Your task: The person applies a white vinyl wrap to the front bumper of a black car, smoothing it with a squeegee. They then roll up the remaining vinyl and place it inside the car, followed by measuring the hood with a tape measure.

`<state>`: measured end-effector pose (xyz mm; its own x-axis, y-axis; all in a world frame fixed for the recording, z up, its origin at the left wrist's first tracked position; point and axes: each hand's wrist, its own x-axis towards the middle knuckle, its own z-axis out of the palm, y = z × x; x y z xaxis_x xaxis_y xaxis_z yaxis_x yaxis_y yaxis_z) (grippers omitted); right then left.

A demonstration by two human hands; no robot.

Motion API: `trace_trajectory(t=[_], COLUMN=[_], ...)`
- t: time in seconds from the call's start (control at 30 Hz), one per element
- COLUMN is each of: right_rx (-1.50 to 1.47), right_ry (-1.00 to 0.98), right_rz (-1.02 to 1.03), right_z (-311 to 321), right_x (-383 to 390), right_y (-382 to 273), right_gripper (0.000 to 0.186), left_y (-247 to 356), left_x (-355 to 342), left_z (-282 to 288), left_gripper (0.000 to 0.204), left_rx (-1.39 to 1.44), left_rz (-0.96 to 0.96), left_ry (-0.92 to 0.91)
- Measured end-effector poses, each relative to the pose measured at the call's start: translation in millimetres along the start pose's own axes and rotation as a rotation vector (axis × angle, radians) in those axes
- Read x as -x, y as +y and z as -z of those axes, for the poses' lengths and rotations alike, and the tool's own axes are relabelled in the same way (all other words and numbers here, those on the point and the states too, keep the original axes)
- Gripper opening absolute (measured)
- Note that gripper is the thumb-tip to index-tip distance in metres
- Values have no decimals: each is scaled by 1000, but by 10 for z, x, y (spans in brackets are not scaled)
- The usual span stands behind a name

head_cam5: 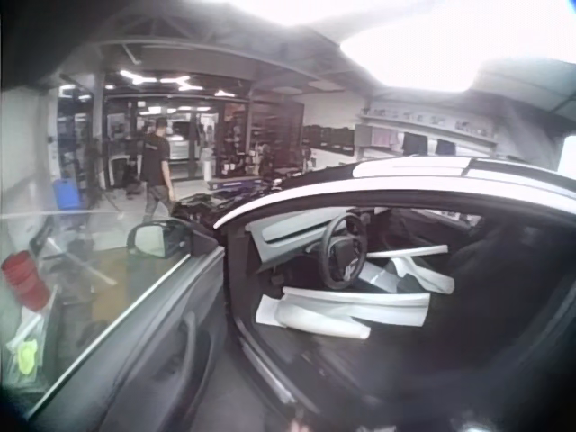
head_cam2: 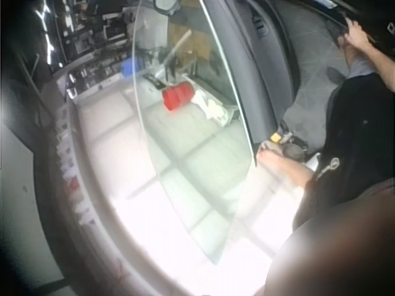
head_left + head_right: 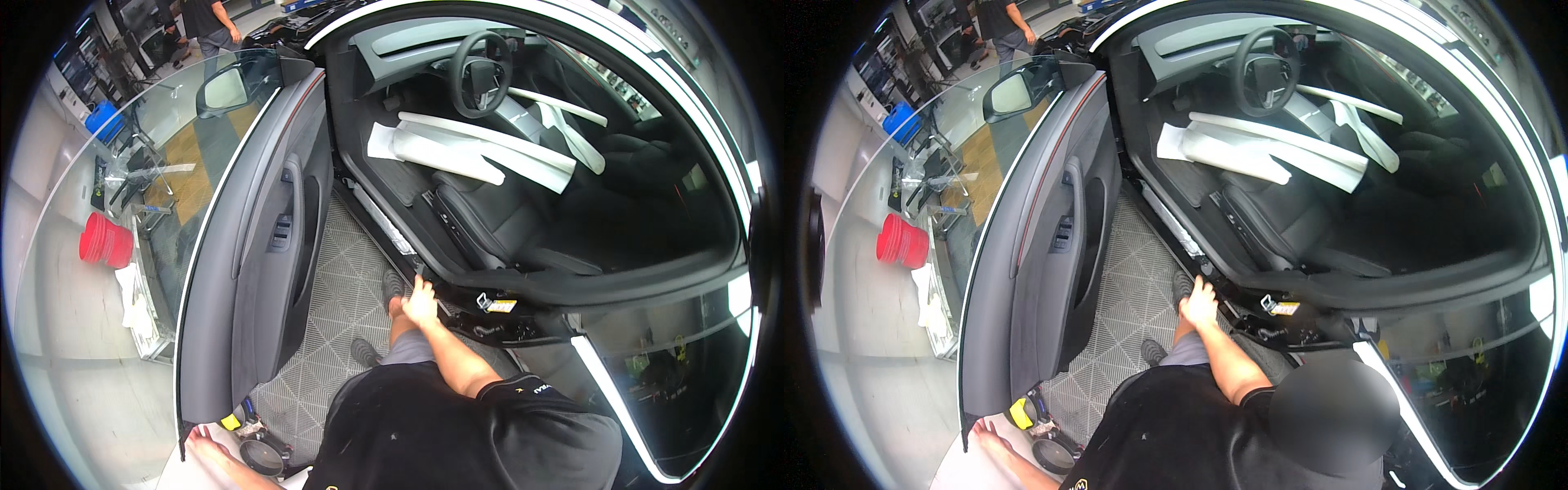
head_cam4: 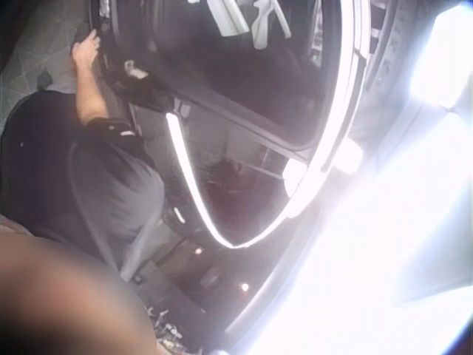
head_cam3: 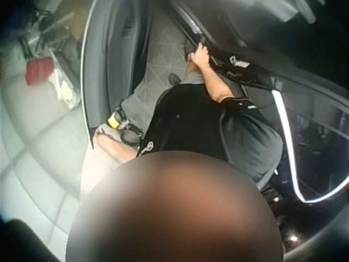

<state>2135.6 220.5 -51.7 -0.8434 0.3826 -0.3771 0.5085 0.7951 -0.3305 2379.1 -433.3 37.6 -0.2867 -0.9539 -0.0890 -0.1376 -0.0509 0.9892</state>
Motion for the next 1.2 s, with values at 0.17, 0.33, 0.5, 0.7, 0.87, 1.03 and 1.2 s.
trace_trajectory(t=[0.17, 0.33, 0.5, 0.7, 0.87, 1.03, 1.2], right_rx=[23, -125, -371, -661, -1013, -772, -775], right_ry=[-268, -72, 351, 558, 616, 664, 622], right_rz=[-95, -124, -79, -313, -287, -233, -295], right_z=[67, 576, 1335, 2034, 2184, 2337, 2232], right_x=[400, 9, -1003, -2583, -3661, -4128, -3760], right_y=[528, 808, 756, 804, 1041, 1273, 1314], right_gripper=[89, 70, 67, 82, 59, 47, 56], left_y=[-170, -281, -300, -280, -194, -127, -112], left_x=[115, 311, 544, 918, 1146, 1229, 1185], left_z=[-510, -814, -997, -1210, -1319, -1371, -1359], left_gripper=[46, 46, 46, 46, 46, 46, 46], left_rx=[-84, -137, -228, -325, -385, -421, -403], left_rz=[10, 48, 91, 139, 149, 155, 160], left_ry=[-78, -114, -103, -21, 28, 49, 52])
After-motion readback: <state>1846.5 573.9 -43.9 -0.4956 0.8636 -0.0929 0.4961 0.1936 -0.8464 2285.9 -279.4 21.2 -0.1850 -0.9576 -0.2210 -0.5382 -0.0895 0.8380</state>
